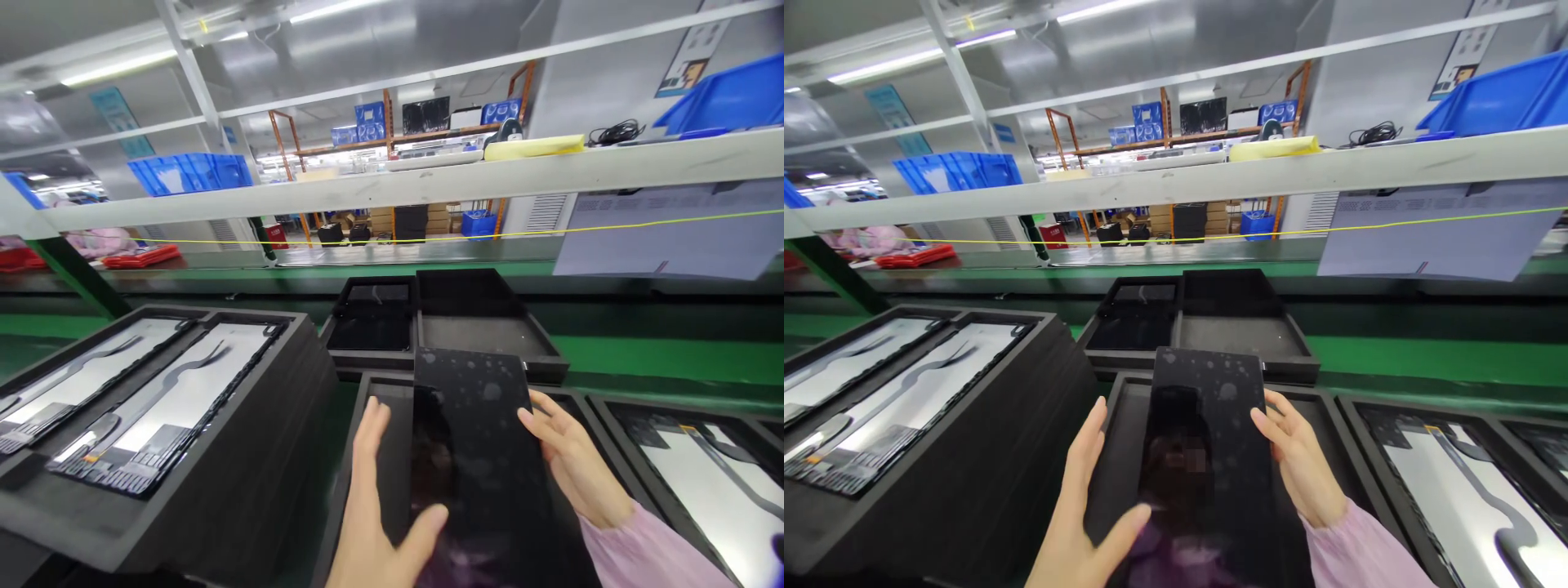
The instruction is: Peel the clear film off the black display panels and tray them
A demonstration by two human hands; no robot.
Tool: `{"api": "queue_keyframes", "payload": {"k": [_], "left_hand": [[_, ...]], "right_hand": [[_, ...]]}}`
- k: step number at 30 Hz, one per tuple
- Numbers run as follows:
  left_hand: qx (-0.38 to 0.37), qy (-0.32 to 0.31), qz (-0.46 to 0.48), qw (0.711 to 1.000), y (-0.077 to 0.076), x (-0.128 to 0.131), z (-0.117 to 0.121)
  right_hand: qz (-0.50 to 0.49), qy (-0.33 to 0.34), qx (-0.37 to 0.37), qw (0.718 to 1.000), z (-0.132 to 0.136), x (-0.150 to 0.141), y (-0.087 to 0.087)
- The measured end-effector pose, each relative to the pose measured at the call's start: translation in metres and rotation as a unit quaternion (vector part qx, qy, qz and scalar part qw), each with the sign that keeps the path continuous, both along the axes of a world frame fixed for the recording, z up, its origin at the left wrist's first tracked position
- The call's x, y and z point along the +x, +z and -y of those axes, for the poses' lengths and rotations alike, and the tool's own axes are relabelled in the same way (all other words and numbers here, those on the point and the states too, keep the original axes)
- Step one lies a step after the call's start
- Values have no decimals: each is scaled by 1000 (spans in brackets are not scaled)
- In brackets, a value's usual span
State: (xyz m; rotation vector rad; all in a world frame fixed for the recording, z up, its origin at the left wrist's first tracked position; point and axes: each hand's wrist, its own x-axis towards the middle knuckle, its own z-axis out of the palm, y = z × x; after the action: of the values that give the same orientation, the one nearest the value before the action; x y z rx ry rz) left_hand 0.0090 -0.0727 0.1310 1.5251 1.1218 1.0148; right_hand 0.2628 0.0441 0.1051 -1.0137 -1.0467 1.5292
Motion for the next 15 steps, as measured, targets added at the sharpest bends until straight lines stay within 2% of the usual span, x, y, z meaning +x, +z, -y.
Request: {"api": "queue_keyframes", "payload": {"k": [2, 3, 6, 8, 9, 10, 11, 12, 13, 14, 15], "left_hand": [[-17, 86, 80, 993, -6, 8, -8], [-26, 109, 118, 987, -8, 13, -9], [-48, 100, 166, 980, -8, 29, -4], [-52, 77, 199, 976, -3, 34, 2], [-49, 61, 223, 972, -1, 35, 4], [-44, 48, 247, 967, 1, 36, 5], [-41, 40, 266, 962, 2, 36, 6], [-40, 39, 279, 959, 3, 36, 6], [-41, 43, 289, 956, 3, 36, 6], [-42, 49, 296, 953, 4, 36, 6], [-42, 54, 302, 951, 4, 36, 6]], "right_hand": [[-31, 19, -20, 999, 12, -5, 15], [-39, 28, -28, 998, 17, -8, 21], [-8, 42, -27, 999, 17, -14, 34], [92, 8, 31, 995, 8, -15, 39], [173, -32, 78, 981, 2, -15, 40], [262, -84, 138, 951, -2, -16, 41], [346, -141, 205, 905, -5, -18, 41], [415, -193, 275, 846, -5, -20, 42], [460, -233, 341, 786, -3, -22, 44], [479, -249, 402, 739, 2, -24, 46], [484, -246, 451, 709, 9, -25, 48]]}}
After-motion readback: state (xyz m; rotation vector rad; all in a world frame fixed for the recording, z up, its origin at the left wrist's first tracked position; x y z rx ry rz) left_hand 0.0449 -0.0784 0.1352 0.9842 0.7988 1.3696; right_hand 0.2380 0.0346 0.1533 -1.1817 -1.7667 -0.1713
